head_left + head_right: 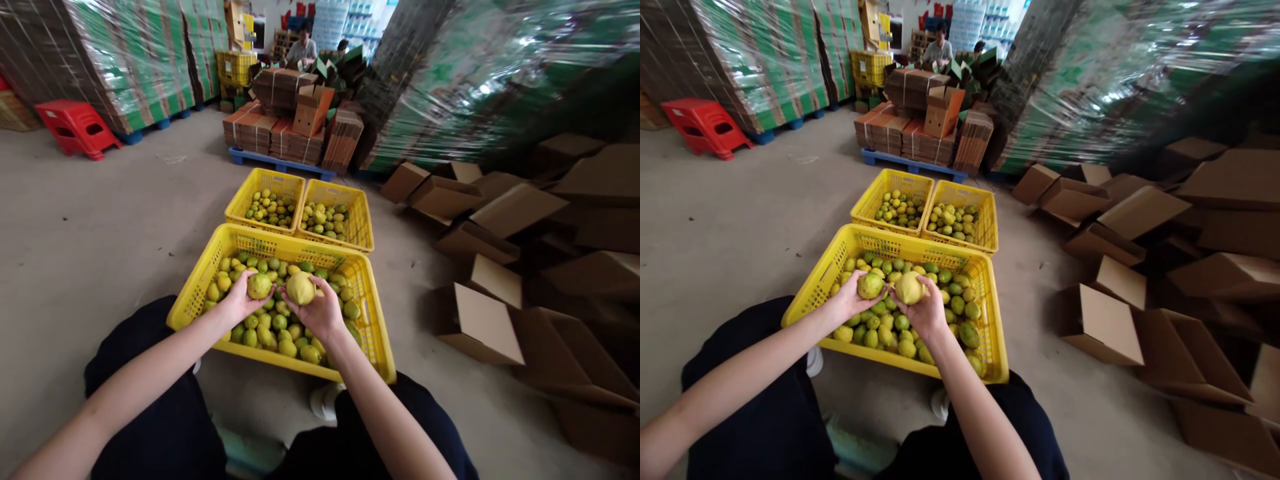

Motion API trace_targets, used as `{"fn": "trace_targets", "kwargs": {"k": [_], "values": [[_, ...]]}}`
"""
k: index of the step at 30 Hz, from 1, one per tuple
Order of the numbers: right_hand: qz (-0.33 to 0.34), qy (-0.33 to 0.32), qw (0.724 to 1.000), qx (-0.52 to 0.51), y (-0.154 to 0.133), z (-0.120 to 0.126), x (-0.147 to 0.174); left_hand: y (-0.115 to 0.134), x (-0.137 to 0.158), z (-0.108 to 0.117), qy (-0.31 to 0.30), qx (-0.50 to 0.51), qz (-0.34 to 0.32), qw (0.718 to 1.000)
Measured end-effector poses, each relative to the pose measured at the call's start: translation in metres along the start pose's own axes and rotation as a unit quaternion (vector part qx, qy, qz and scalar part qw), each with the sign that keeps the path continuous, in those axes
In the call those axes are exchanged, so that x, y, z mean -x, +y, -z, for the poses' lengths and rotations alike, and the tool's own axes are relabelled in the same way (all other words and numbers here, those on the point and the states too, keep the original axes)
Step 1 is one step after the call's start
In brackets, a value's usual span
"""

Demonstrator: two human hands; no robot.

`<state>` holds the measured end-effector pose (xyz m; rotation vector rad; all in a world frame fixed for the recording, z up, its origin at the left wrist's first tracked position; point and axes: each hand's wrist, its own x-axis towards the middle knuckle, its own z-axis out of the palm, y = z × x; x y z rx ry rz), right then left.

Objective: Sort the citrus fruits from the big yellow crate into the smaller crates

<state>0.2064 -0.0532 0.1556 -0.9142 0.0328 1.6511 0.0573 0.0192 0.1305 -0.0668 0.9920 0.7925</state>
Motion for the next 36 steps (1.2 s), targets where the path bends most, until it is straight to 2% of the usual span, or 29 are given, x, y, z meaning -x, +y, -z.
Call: {"fn": "trace_targets", "kwargs": {"k": [5, 11, 14, 17, 20, 23, 28, 32, 36], "values": [[-0.037, 0.024, 0.999, 0.015, 0.0, 0.002, -0.006, 0.001, 0.011, -0.009, 0.024, 0.009, 0.013, 1.0], [-0.039, 0.03, 0.998, 0.041, 0.003, 0.013, -0.005, 0.011, 0.026, -0.017, -0.022, -0.017, 0.037, 0.999], [-0.025, 0.021, 0.999, 0.03, 0.006, 0.022, 0.0, 0.014, 0.025, -0.017, -0.014, 0.013, -0.008, 1.0], [-0.015, 0.041, 0.999, 0.024, 0.006, 0.023, 0.003, 0.017, 0.024, -0.015, -0.015, 0.039, -0.039, 0.998], [-0.014, 0.064, 0.998, 0.022, 0.005, 0.017, 0.004, 0.018, 0.025, -0.014, -0.041, 0.037, -0.005, 0.998], [-0.025, 0.06, 0.997, 0.032, 0.005, 0.012, 0.005, 0.018, 0.028, -0.013, -0.05, 0.006, 0.044, 0.998], [-0.022, 0.044, 0.998, 0.047, 0.008, 0.01, 0.009, 0.014, 0.033, -0.012, -0.054, -0.069, 0.057, 0.995], [0.006, 0.011, 0.998, 0.058, 0.003, 0.01, 0.015, 0.007, 0.037, -0.012, -0.078, -0.116, 0.027, 0.99], [0.075, -0.01, 0.993, 0.09, -0.001, 0.011, 0.017, -0.004, 0.042, -0.008, -0.177, -0.177, -0.093, 0.964]]}}
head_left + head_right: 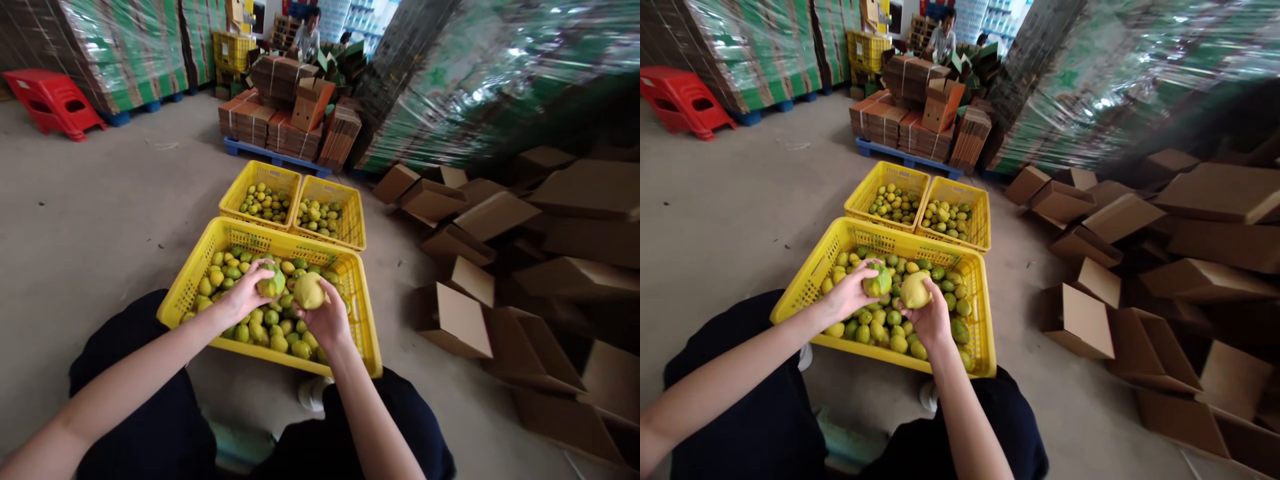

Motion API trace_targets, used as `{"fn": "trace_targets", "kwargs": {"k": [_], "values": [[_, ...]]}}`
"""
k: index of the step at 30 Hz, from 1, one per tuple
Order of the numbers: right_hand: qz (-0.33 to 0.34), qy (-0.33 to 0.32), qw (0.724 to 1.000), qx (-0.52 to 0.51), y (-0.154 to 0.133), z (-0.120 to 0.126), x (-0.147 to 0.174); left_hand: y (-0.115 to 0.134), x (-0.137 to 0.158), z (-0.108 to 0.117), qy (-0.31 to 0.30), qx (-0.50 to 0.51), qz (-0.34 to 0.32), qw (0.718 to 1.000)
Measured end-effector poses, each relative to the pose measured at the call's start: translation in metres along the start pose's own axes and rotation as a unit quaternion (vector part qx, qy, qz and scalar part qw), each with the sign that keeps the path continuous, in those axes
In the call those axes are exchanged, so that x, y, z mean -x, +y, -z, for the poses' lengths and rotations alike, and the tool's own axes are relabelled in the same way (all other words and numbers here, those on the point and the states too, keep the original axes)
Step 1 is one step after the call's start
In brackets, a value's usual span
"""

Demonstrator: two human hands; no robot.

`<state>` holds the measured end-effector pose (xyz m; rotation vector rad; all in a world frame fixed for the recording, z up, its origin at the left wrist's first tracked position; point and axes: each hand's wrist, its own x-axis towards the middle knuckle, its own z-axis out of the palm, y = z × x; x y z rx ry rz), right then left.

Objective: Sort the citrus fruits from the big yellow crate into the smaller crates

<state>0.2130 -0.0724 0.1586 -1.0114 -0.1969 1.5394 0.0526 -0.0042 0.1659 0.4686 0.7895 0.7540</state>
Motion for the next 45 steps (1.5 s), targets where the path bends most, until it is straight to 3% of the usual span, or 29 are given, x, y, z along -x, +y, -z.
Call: {"fn": "trace_targets", "kwargs": {"k": [3, 7, 11, 14, 17, 21, 23, 25, 29, 33, 39, 45], "values": [[0.127, 0.034, 0.988, 0.083, 0.003, 0.0, 0.002, -0.005, 0.008, -0.002, -0.043, -0.076, -0.102, 0.991], [0.3, 0.07, 0.916, 0.257, 0.005, -0.001, 0.007, -0.004, 0.015, -0.004, -0.072, -0.123, -0.151, 0.978], [0.372, 0.056, 0.855, 0.357, 0.0, -0.004, 0.015, -0.003, 0.012, -0.001, -0.074, -0.176, -0.196, 0.962], [0.381, 0.05, 0.841, 0.381, 0.0, -0.004, 0.017, -0.003, 0.007, 0.004, -0.059, -0.193, -0.215, 0.956], [0.353, 0.045, 0.866, 0.351, 0.002, -0.004, 0.015, 0.0, 0.004, 0.006, -0.029, -0.141, -0.188, 0.971], [0.272, 0.047, 0.938, 0.209, 0.004, -0.002, 0.008, 0.008, 0.0, 0.003, -0.027, -0.019, -0.018, 0.999], [0.228, 0.027, 0.96, 0.158, 0.003, -0.002, 0.005, 0.011, -0.002, 0.001, -0.011, 0.048, 0.059, 0.997], [0.201, -0.009, 0.973, 0.111, 0.002, -0.002, 0.002, 0.012, -0.003, 0.0, -0.005, 0.097, 0.096, 0.991], [0.182, -0.037, 0.982, 0.034, 0.004, -0.002, -0.001, 0.012, -0.001, -0.001, -0.015, 0.125, 0.108, 0.986], [0.115, -0.048, 0.992, 0.004, 0.009, -0.004, -0.002, 0.014, -0.001, -0.001, 0.006, 0.105, 0.1, 0.989], [0.071, 0.021, 0.995, -0.066, 0.014, -0.003, -0.005, 0.011, -0.005, -0.001, 0.001, 0.139, 0.075, 0.987], [0.004, -0.025, 0.998, -0.053, 0.013, -0.001, -0.011, -0.003, -0.017, 0.012, 0.01, 0.101, 0.167, 0.981]]}}
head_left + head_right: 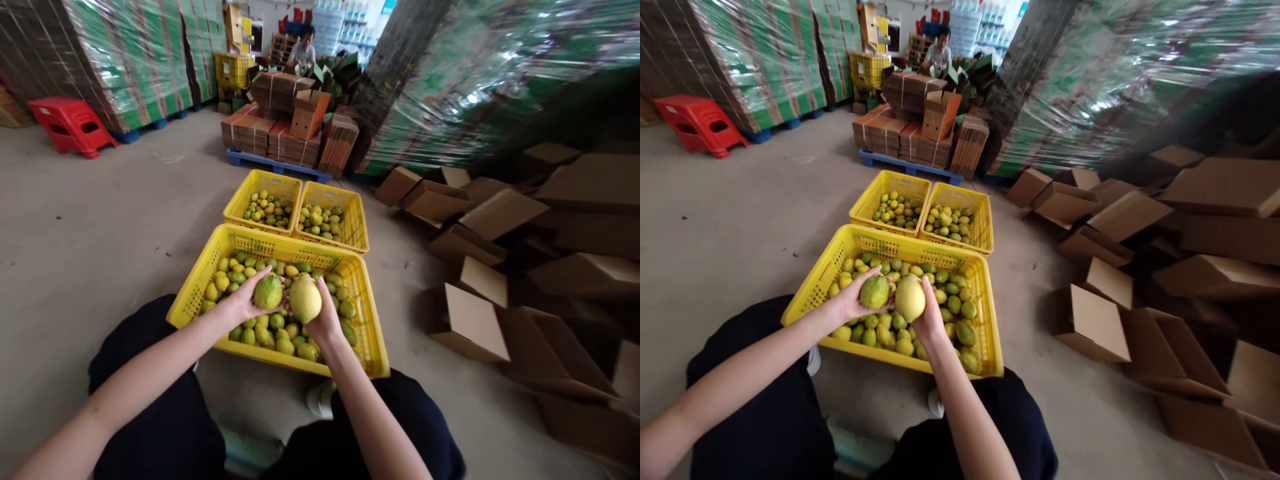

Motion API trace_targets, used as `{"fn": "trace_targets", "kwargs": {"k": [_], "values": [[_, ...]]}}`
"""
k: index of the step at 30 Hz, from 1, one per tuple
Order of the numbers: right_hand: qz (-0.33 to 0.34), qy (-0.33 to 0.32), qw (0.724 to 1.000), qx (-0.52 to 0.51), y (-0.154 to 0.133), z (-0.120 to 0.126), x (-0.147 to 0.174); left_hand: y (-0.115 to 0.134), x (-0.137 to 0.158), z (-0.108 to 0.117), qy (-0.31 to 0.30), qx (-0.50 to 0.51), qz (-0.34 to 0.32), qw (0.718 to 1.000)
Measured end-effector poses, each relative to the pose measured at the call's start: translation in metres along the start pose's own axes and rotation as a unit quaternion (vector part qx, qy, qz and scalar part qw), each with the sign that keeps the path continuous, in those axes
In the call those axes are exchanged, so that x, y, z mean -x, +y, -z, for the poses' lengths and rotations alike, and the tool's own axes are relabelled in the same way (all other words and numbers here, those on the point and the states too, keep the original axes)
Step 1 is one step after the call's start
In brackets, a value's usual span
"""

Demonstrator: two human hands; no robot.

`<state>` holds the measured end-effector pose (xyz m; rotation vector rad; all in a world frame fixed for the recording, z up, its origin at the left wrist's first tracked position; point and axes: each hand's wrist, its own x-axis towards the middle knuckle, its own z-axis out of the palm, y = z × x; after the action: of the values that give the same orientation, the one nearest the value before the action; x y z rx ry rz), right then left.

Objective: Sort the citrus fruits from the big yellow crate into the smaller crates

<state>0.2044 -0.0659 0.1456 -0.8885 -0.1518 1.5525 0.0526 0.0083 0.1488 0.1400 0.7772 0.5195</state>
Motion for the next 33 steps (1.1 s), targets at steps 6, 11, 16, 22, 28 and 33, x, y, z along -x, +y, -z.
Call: {"fn": "trace_targets", "kwargs": {"k": [6, 11, 16, 22, 28, 33], "values": [[-0.024, -0.002, 0.999, -0.04, -0.007, 0.0, 0.002, 0.017, -0.022, 0.013, 0.032, -0.012, -0.072, 0.997], [-0.006, -0.023, 1.0, -0.013, -0.031, 0.006, 0.008, -0.043, -0.029, 0.036, -0.01, -0.164, -0.009, 0.986], [0.049, -0.045, 0.997, 0.037, -0.063, 0.019, 0.026, -0.123, -0.024, 0.108, -0.276, -0.559, 0.321, 0.713], [0.07, -0.046, 0.996, 0.007, -0.068, 0.026, 0.04, -0.068, 0.003, 0.101, -0.203, -0.651, 0.384, 0.622], [0.063, -0.048, 0.997, 0.0, -0.058, 0.017, 0.039, 0.076, -0.032, -0.015, 0.001, -0.625, -0.052, 0.779], [0.048, -0.037, 0.998, -0.011, -0.052, 0.01, 0.033, 0.104, -0.06, -0.047, 0.124, -0.597, -0.267, 0.746]]}}
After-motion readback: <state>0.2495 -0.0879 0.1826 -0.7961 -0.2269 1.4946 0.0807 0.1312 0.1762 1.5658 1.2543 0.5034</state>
